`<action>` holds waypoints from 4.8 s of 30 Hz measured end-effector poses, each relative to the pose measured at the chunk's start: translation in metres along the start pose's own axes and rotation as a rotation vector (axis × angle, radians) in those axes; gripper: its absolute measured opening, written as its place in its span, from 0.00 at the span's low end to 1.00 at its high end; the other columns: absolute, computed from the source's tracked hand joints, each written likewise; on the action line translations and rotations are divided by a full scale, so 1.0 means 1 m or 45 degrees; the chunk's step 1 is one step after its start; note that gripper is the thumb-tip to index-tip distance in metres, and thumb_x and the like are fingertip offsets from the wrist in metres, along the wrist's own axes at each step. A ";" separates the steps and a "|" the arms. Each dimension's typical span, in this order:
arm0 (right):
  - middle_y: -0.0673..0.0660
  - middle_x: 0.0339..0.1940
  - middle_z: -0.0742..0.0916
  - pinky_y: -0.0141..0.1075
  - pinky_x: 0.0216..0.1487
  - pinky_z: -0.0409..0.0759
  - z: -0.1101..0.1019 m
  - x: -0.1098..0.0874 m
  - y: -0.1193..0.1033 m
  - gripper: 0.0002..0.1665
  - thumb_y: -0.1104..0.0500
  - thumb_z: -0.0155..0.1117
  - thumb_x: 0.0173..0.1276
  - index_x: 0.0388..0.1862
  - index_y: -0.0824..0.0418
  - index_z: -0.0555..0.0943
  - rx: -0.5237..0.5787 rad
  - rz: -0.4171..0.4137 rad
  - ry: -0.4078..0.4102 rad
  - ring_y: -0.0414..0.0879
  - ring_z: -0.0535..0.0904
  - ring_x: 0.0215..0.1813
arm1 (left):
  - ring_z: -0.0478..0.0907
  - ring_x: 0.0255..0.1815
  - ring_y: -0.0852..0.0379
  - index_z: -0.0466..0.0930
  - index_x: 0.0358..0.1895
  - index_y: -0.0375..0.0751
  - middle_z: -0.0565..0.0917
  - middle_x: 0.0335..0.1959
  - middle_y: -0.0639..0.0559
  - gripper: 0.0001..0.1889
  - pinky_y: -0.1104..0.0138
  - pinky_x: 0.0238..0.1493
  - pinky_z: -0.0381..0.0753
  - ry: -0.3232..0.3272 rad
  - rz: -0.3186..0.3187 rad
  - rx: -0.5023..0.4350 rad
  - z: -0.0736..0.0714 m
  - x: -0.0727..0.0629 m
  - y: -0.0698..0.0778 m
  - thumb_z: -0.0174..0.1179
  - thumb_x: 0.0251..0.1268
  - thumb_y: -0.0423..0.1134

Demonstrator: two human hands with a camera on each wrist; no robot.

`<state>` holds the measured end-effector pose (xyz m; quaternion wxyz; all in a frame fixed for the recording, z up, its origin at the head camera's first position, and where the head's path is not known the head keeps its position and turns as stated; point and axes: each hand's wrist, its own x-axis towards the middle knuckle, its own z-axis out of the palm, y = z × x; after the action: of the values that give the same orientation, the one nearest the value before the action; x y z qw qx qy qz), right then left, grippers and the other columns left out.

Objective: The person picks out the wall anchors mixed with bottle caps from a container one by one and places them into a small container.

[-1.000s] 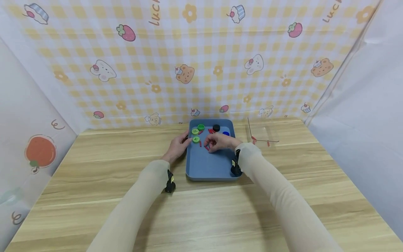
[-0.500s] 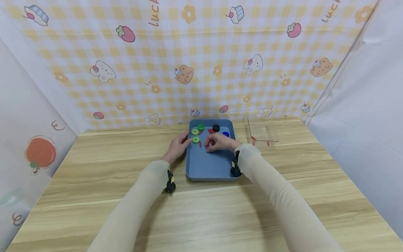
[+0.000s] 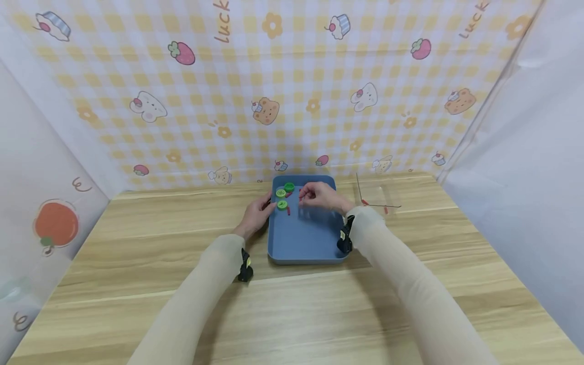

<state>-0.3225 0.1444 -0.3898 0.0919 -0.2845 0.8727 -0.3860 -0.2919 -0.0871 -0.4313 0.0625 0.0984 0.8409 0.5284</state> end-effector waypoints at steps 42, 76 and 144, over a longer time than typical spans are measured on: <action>0.61 0.29 0.84 0.28 0.11 0.66 -0.071 -0.099 0.063 0.10 0.61 0.65 0.63 0.35 0.69 0.79 -0.165 0.504 0.655 0.36 0.66 0.14 | 0.53 0.74 0.47 0.53 0.72 0.35 0.57 0.73 0.43 0.28 0.57 0.73 0.56 0.001 0.004 0.028 0.001 -0.004 0.001 0.47 0.74 0.39; 0.62 0.35 0.85 0.33 0.37 0.78 0.010 0.006 -0.012 0.15 0.61 0.63 0.65 0.46 0.70 0.80 0.139 0.242 0.388 0.48 0.79 0.36 | 0.55 0.73 0.48 0.55 0.71 0.35 0.59 0.73 0.43 0.27 0.58 0.72 0.57 0.009 0.037 0.039 0.003 -0.001 0.000 0.47 0.73 0.39; 0.56 0.30 0.83 0.30 0.33 0.74 0.018 0.012 -0.013 0.10 0.59 0.67 0.61 0.38 0.64 0.79 -0.038 0.193 0.263 0.41 0.75 0.30 | 0.54 0.74 0.48 0.54 0.72 0.38 0.58 0.73 0.45 0.27 0.58 0.72 0.57 0.021 0.004 0.039 0.002 -0.002 -0.003 0.47 0.73 0.39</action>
<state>-0.3196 0.1193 -0.3917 0.0263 -0.1780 0.9022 -0.3921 -0.2899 -0.0872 -0.4345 0.0531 0.0963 0.8493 0.5163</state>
